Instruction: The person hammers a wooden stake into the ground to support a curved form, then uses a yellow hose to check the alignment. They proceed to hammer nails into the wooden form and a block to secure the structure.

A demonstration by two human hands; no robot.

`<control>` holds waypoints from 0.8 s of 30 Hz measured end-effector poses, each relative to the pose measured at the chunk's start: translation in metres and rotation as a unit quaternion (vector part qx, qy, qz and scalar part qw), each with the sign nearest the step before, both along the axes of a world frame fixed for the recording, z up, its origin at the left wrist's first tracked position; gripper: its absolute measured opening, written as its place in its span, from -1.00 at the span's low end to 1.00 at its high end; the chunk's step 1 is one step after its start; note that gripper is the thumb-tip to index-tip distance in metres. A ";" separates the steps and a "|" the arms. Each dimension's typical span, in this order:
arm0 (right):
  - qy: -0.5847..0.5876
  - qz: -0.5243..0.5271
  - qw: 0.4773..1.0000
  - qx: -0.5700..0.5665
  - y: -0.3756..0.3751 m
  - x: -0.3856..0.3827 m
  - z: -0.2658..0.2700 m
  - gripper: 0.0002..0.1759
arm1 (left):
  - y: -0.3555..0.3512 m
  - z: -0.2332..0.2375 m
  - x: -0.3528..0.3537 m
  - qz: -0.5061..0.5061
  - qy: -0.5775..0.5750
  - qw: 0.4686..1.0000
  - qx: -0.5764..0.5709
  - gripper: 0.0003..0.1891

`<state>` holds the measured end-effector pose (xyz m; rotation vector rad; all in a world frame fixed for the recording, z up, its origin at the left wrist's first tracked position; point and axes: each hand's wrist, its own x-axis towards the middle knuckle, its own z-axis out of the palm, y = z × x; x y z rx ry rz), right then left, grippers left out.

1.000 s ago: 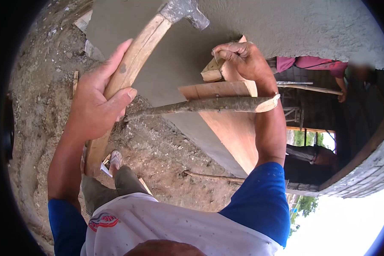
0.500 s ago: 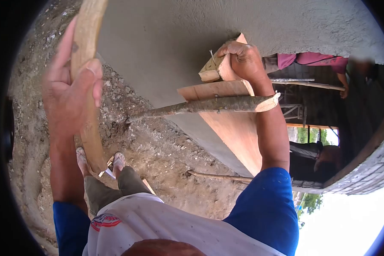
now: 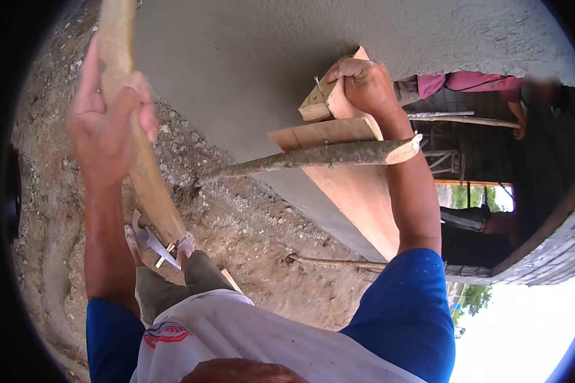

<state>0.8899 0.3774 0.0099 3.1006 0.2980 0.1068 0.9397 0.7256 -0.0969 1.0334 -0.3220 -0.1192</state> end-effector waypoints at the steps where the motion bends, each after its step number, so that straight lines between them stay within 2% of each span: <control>1: 0.000 0.009 1.000 -0.011 -0.001 0.004 0.003 -0.72 | -0.021 -0.013 -0.017 -0.088 -0.028 0.993 0.079 -0.29; 2: -0.014 -0.005 1.000 -0.011 0.001 0.005 0.001 -0.71 | -0.041 -0.038 -0.021 -0.044 -0.215 0.969 0.117 -0.29; 4: -0.001 -0.001 1.000 -0.017 0.000 0.006 0.004 -0.71 | -0.042 -0.047 -0.017 -0.060 -0.279 0.951 0.117 -0.30; 5: 0.005 0.000 1.000 -0.018 -0.002 0.005 0.004 -0.71 | -0.019 -0.032 -0.017 -0.126 -0.152 0.977 0.083 -0.31; 6: -0.003 0.008 1.000 0.023 -0.005 0.004 0.001 -0.71 | 0.001 -0.020 -0.014 -0.189 -0.016 0.981 0.051 -0.31; 8: -0.001 -0.009 1.000 0.022 -0.004 0.005 0.001 -0.70 | 0.019 -0.011 0.006 -0.028 0.014 0.993 -0.113 -0.36; 11: 0.004 -0.022 1.000 0.019 -0.002 0.001 0.000 -0.68 | 0.002 -0.008 0.016 0.101 0.048 0.979 -0.170 -0.41; 12: 0.003 -0.018 1.000 0.011 -0.004 0.002 0.002 -0.68 | -0.014 -0.017 -0.001 0.025 0.016 0.997 -0.065 -0.37; 13: 0.004 -0.012 1.000 0.005 -0.005 0.004 0.002 -0.68 | -0.040 -0.042 -0.012 0.026 -0.188 0.980 0.068 -0.36; 15: 0.011 -0.004 1.000 -0.006 -0.003 0.005 -0.005 -0.68 | -0.041 -0.043 -0.020 -0.040 -0.270 0.945 0.181 -0.33; 17: -0.001 0.000 1.000 -0.008 -0.007 0.000 0.001 -0.68 | -0.014 -0.027 -0.018 -0.168 -0.074 0.975 0.126 -0.31; 18: 0.000 0.007 1.000 0.002 -0.007 0.003 -0.001 -0.68 | 0.006 -0.016 -0.010 -0.138 -0.042 0.983 0.116 -0.33; 20: -0.002 -0.009 1.000 0.006 -0.005 0.003 0.001 -0.70 | 0.022 0.002 0.007 0.042 -0.039 0.998 0.013 -0.36; 23: -0.007 -0.016 0.999 0.031 -0.006 0.004 0.000 -0.69 | 0.018 0.012 0.031 0.100 0.043 0.981 -0.160 -0.38; 24: -0.011 -0.012 0.999 0.028 -0.006 0.003 -0.001 -0.68 | -0.006 0.013 0.010 0.102 0.008 0.993 -0.065 -0.36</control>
